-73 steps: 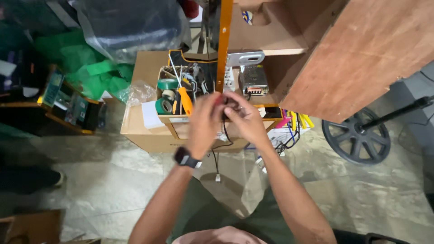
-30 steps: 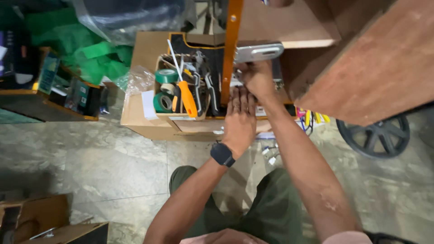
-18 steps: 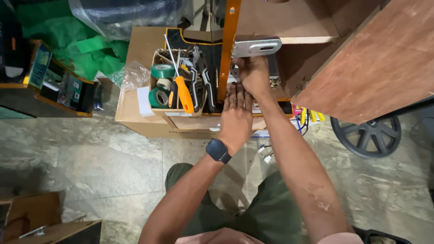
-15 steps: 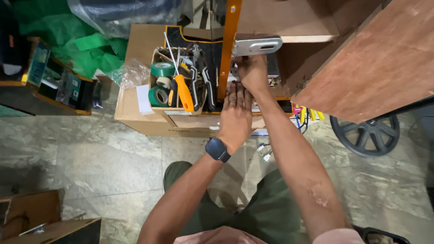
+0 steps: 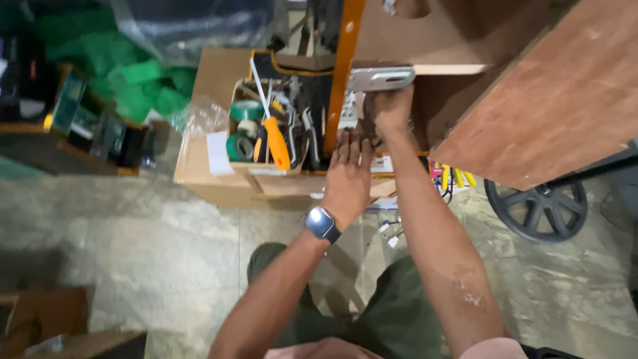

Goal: The person sits on the floor in front of a wooden cabinet and works on its internal electronics, using a screwdriver to unscrew and re-tighten a power supply unit and handling and arranging wires inside the compartment. They then close the cabinet door and carry the cabinet across the room.

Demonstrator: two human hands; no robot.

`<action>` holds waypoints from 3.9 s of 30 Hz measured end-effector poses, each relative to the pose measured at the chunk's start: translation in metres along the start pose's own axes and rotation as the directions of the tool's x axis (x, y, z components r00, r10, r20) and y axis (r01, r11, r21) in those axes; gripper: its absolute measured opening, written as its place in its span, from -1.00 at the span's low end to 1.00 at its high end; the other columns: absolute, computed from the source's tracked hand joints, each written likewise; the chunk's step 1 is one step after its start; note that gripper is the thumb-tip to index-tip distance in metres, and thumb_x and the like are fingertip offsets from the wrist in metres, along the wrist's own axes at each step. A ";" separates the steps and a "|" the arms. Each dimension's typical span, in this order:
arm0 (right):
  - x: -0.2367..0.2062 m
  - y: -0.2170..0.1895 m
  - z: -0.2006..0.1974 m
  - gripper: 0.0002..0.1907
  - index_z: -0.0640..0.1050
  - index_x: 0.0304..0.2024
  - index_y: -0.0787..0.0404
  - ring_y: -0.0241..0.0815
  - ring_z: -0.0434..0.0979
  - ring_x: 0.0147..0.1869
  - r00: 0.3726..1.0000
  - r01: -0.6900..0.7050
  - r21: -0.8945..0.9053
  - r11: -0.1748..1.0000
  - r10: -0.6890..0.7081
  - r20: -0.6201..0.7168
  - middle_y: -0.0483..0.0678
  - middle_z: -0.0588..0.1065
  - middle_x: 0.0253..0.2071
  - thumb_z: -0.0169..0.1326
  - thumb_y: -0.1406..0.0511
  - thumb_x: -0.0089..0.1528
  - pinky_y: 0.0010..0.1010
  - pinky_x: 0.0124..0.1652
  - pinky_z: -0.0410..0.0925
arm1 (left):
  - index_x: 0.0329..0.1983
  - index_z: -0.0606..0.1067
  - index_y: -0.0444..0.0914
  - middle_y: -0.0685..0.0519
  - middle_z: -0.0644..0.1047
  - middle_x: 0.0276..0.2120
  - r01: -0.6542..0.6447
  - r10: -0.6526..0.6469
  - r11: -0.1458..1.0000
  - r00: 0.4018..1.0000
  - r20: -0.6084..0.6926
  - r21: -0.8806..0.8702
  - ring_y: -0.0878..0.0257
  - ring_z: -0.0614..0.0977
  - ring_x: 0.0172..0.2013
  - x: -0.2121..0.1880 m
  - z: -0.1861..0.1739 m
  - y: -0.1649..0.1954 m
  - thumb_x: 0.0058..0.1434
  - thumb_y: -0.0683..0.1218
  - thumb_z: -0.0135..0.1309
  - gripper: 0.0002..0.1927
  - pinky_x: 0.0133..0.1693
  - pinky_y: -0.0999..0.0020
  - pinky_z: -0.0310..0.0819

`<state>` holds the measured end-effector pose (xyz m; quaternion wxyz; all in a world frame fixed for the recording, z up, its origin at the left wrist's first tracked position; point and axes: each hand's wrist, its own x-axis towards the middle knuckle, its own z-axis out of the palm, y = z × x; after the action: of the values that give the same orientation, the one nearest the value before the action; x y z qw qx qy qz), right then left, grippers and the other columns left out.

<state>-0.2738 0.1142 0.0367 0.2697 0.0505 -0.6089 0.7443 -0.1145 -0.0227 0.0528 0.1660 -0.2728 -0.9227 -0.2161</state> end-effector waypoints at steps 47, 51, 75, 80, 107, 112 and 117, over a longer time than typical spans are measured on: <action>0.007 0.006 0.000 -0.77 0.63 -0.12 0.26 0.20 0.59 -0.07 0.928 0.313 -0.817 0.484 0.026 0.371 0.19 0.60 -0.16 0.14 0.34 0.18 -0.10 -0.11 0.43 | 0.29 0.31 -0.51 -0.46 0.27 0.33 -0.020 0.028 0.997 0.993 -0.112 0.069 -0.33 0.22 0.39 -0.002 0.021 -0.007 0.16 -0.19 -0.06 -0.40 0.35 -0.07 0.10; 0.003 0.015 -0.004 -0.74 0.60 -0.13 0.28 0.14 0.62 -0.08 0.950 0.160 -0.842 0.515 0.152 0.273 0.19 0.58 -0.17 0.14 0.31 0.16 -0.13 -0.10 0.46 | 0.33 0.31 -0.52 -0.43 0.28 0.35 -0.015 0.011 0.999 0.991 -0.130 -0.030 -0.30 0.23 0.41 -0.007 0.021 -0.005 0.21 -0.19 -0.10 -0.40 0.38 -0.05 0.12; 0.003 0.004 -0.002 -0.83 0.60 -0.19 0.31 0.18 0.60 -0.07 0.921 0.372 -0.725 0.580 -0.133 0.367 0.18 0.59 -0.20 0.05 0.34 0.27 -0.13 -0.09 0.42 | 0.34 0.28 -0.50 -0.45 0.22 0.37 0.001 0.008 0.991 0.998 -0.061 0.134 -0.33 0.18 0.42 -0.003 0.018 -0.003 0.16 -0.17 -0.05 -0.35 0.39 -0.09 0.03; -0.001 0.002 0.007 -0.81 0.58 -0.23 0.35 0.17 0.61 -0.14 0.976 0.197 -0.757 0.624 -0.051 0.212 0.20 0.58 -0.24 0.10 0.31 0.24 -0.12 -0.16 0.41 | 0.36 0.26 -0.50 -0.46 0.19 0.40 -0.003 0.010 0.993 0.998 -0.058 0.120 -0.32 0.17 0.44 -0.005 0.018 -0.004 0.18 -0.17 -0.04 -0.35 0.41 -0.08 0.03; 0.010 0.002 0.009 -0.85 0.60 -0.21 0.30 0.22 0.57 -0.09 0.901 0.426 -0.826 0.368 -0.088 0.425 0.18 0.59 -0.22 0.07 0.34 0.27 -0.04 -0.13 0.39 | 0.39 0.23 -0.50 -0.44 0.20 0.40 -0.015 0.018 0.983 1.000 -0.013 0.182 -0.31 0.15 0.43 -0.005 0.019 -0.004 0.21 -0.14 -0.10 -0.34 0.41 -0.05 -0.04; 0.000 -0.004 0.011 -0.81 0.60 -0.19 0.29 0.20 0.59 -0.10 0.925 0.362 -0.794 0.488 -0.085 0.370 0.17 0.60 -0.21 0.01 0.39 0.20 -0.08 -0.12 0.42 | 0.39 0.24 -0.50 -0.43 0.19 0.40 -0.005 0.005 0.982 1.000 -0.002 0.188 -0.32 0.14 0.44 -0.004 0.019 -0.002 0.22 -0.14 -0.11 -0.34 0.41 -0.07 -0.04; 0.001 -0.003 0.012 -0.81 0.61 -0.19 0.28 0.25 0.58 -0.07 0.942 0.324 -0.822 0.468 -0.075 0.328 0.21 0.59 -0.20 0.00 0.39 0.22 -0.06 -0.09 0.41 | 0.39 0.24 -0.49 -0.45 0.17 0.41 0.000 -0.002 0.981 1.000 0.007 0.192 -0.32 0.12 0.44 -0.003 0.020 -0.002 0.20 -0.13 -0.10 -0.34 0.40 -0.07 -0.05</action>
<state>-0.2767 0.1038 0.0430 0.2659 0.0712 -0.9174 0.2874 -0.1173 -0.0157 0.0337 0.1883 -0.2559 -0.9399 -0.1253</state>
